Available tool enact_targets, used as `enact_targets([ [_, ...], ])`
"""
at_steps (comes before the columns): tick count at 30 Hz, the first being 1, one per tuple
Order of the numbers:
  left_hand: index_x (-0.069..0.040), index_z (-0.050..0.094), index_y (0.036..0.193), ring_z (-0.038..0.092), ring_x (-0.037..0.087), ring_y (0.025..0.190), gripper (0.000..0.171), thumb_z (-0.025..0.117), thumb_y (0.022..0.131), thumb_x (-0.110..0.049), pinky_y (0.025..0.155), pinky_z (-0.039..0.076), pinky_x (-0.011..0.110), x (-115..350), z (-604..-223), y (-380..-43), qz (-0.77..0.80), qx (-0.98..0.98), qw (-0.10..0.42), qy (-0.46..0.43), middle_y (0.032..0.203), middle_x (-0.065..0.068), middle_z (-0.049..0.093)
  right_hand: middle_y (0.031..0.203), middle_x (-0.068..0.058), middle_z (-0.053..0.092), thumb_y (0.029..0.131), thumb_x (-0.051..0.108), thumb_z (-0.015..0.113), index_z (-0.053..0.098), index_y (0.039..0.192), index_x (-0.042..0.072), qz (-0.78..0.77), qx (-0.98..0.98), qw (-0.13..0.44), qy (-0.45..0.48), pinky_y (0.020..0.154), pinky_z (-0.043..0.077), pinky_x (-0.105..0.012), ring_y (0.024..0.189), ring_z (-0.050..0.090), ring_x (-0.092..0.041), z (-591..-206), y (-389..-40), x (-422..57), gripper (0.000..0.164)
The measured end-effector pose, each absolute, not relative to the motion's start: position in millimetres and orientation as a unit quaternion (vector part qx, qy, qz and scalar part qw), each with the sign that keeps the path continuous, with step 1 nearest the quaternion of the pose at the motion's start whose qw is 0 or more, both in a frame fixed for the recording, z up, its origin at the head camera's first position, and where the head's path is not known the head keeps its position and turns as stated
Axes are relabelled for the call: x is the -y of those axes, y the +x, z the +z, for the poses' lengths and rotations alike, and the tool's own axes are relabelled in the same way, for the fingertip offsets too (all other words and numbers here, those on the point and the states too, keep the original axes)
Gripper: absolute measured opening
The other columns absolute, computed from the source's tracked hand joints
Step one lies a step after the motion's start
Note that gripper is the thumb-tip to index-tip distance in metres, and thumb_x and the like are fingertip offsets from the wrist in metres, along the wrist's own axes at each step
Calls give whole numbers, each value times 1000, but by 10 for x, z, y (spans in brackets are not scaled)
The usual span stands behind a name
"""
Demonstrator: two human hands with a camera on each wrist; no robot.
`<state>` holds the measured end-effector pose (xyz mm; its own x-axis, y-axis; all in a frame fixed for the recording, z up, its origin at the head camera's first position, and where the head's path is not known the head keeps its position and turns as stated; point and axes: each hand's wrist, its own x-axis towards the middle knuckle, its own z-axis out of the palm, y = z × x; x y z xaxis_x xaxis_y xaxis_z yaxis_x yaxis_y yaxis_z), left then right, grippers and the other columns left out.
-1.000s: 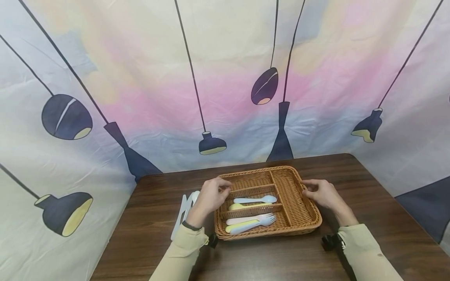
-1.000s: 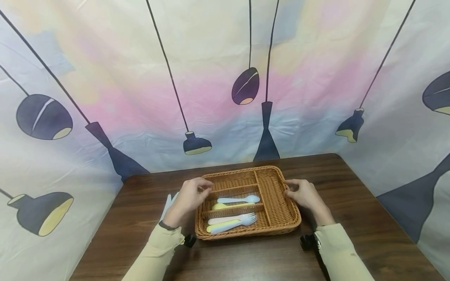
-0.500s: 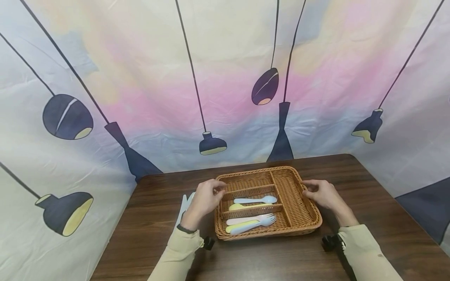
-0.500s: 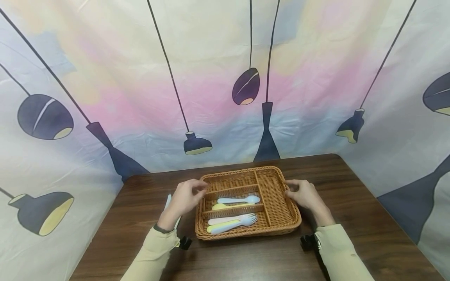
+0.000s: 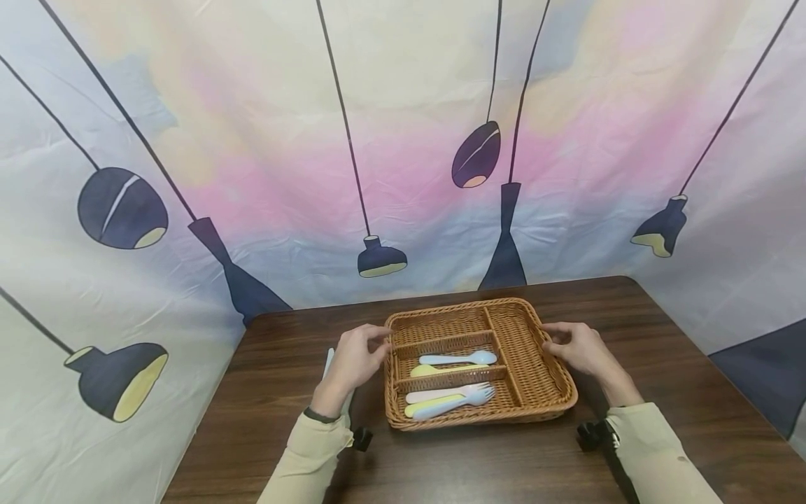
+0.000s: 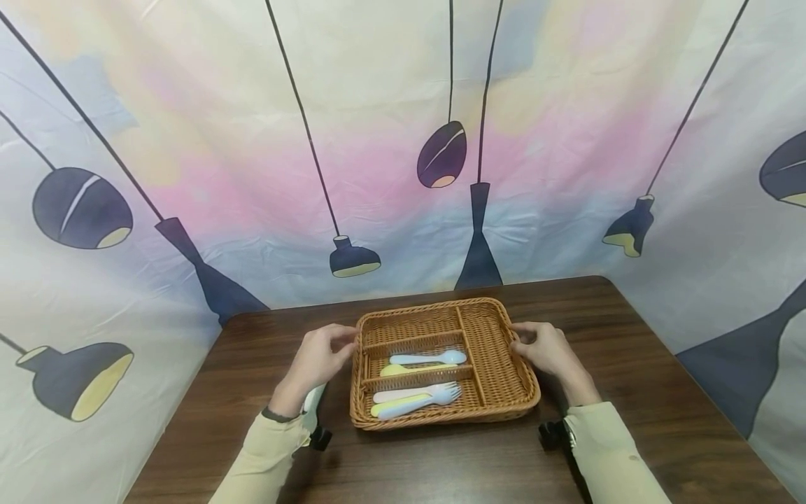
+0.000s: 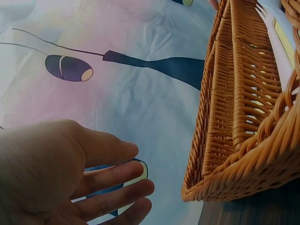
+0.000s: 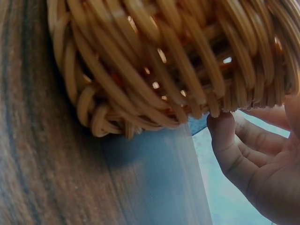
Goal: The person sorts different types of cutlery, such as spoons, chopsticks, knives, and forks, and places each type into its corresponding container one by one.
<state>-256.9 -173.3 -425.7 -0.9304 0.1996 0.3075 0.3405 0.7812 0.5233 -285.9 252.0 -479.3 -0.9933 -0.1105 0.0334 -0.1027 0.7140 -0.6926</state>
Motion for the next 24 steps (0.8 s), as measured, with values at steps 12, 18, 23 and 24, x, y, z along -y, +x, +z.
enact_targets([
  [12, -13, 72, 115, 68, 26, 90, 27, 69, 89, -12, 66, 54, 31, 1860, -4267, -2547, -295, 942, 117, -106, 111, 6, 70, 99, -11, 71, 89, 21, 69, 63, 130, 9, -372, -926, -1, -62, 66, 51, -33, 86, 66, -20, -4783, -2869, -2528, 42],
  [18, -12, 72, 115, 68, 27, 93, 27, 70, 88, -11, 71, 56, 35, 1922, -4284, -2534, -296, 941, 123, -103, 110, 7, 70, 98, -10, 72, 89, 22, 69, 64, 129, 8, -367, -928, -5, -65, 66, 50, -32, 85, 65, -20, -4780, -2872, -2528, 42],
  [23, -14, 72, 116, 69, 24, 92, 28, 69, 89, -13, 72, 56, 35, 1971, -4283, -2528, -291, 944, 121, -94, 112, 6, 70, 97, -10, 72, 89, 22, 69, 64, 129, 9, -365, -929, -6, -64, 66, 50, -32, 85, 65, -19, -4792, -2866, -2528, 42],
  [24, -14, 72, 117, 69, 23, 90, 28, 69, 89, -13, 71, 56, 34, 1981, -4280, -2526, -290, 945, 120, -90, 112, 5, 70, 97, -11, 72, 89, 22, 69, 64, 129, 8, -364, -929, -7, -66, 66, 50, -32, 85, 66, -20, -4793, -2864, -2527, 42],
])
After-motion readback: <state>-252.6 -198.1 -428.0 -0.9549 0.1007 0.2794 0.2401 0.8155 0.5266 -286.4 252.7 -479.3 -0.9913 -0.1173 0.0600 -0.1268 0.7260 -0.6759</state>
